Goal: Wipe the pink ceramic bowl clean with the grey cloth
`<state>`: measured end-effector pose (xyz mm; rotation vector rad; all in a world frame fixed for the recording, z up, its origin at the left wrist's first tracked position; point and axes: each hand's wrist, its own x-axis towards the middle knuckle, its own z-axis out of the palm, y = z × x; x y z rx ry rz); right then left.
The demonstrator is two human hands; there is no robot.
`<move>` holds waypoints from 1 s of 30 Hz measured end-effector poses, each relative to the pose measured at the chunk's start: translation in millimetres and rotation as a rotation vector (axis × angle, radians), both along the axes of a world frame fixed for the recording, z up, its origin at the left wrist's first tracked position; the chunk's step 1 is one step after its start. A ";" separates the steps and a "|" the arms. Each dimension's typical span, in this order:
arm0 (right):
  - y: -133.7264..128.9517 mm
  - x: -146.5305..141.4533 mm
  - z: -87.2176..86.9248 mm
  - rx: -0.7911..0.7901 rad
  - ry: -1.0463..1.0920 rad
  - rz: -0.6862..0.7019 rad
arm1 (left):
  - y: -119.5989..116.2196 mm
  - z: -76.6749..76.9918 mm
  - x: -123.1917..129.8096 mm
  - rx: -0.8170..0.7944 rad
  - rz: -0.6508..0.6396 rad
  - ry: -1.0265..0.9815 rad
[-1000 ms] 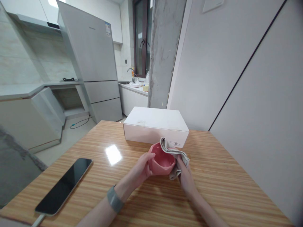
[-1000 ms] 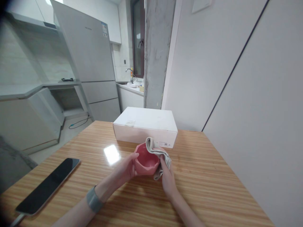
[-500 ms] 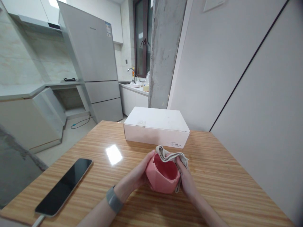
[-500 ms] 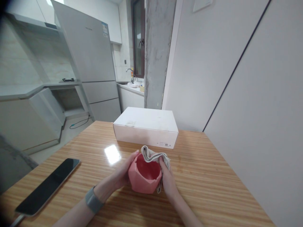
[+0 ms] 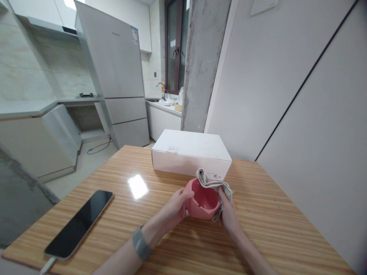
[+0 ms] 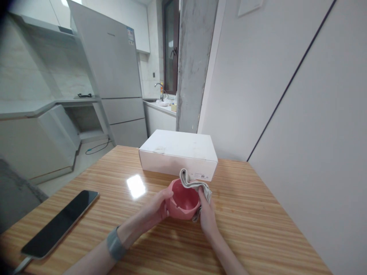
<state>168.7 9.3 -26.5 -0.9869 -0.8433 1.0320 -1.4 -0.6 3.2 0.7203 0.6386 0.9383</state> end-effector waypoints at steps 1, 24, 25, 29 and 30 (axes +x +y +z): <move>-0.1 0.6 1.1 -0.014 0.017 0.002 | -0.3 0.4 -0.9 0.015 -0.023 0.056; -1.9 -2.3 -6.7 -0.054 -0.015 0.032 | -0.5 7.3 -4.7 -0.008 0.044 -0.037; -2.6 -2.1 -4.8 -0.062 -0.024 0.031 | -2.0 9.0 -4.9 0.026 -0.005 -0.023; -4.5 -1.0 5.6 -0.071 -0.036 0.024 | -3.2 12.8 -6.8 0.048 -0.111 0.108; -4.8 -1.2 7.5 -0.074 -0.026 0.019 | -2.5 13.0 -7.3 0.017 -0.105 0.135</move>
